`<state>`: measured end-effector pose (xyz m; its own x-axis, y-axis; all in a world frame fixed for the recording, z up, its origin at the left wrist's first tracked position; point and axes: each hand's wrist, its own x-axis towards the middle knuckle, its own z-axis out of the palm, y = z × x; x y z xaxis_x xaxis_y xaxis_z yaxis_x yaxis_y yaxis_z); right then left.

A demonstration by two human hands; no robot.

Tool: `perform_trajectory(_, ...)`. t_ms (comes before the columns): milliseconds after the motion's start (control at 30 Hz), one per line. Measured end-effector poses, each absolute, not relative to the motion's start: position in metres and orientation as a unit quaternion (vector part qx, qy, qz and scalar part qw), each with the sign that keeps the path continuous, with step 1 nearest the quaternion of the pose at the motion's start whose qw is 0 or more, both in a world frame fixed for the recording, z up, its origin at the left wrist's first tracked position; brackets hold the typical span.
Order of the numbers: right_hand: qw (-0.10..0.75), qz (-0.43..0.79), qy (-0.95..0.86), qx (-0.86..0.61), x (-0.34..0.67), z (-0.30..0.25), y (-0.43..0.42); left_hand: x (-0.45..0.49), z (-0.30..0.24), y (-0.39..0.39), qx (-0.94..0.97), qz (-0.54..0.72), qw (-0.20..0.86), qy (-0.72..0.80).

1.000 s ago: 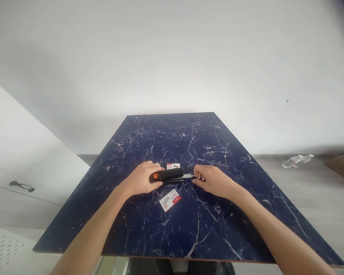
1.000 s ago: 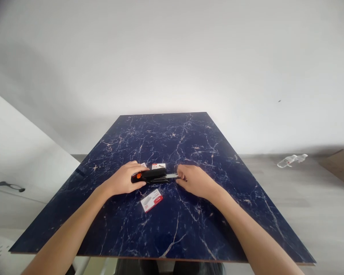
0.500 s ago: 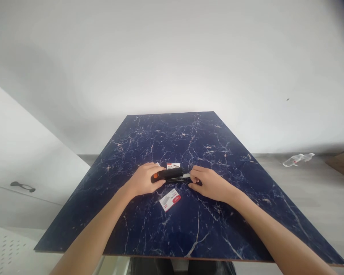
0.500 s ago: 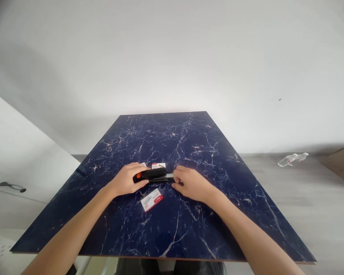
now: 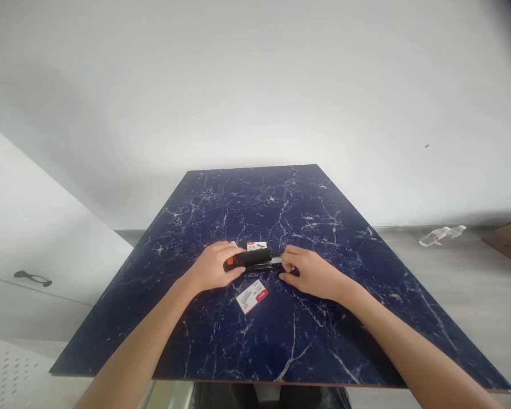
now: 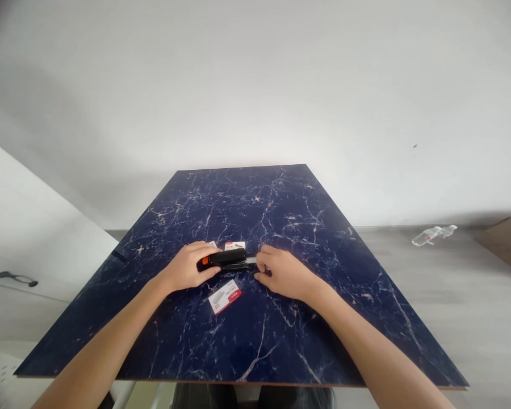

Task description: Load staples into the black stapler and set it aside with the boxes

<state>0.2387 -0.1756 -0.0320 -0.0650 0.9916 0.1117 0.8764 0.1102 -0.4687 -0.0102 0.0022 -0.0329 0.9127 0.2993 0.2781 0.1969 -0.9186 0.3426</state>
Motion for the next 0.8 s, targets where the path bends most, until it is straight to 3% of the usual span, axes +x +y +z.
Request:
perform_trajectory(367,0.204,0.177,-0.719,-0.640,0.234,-0.030,-0.178,-0.010,-0.035,0.003,0.964,0.163,0.155,0.139)
perform_trajectory(800,0.201,0.123,-0.754,-0.613,0.210,-0.037,-0.179,-0.006,-0.038,-0.002,0.958,0.169,0.168,0.158)
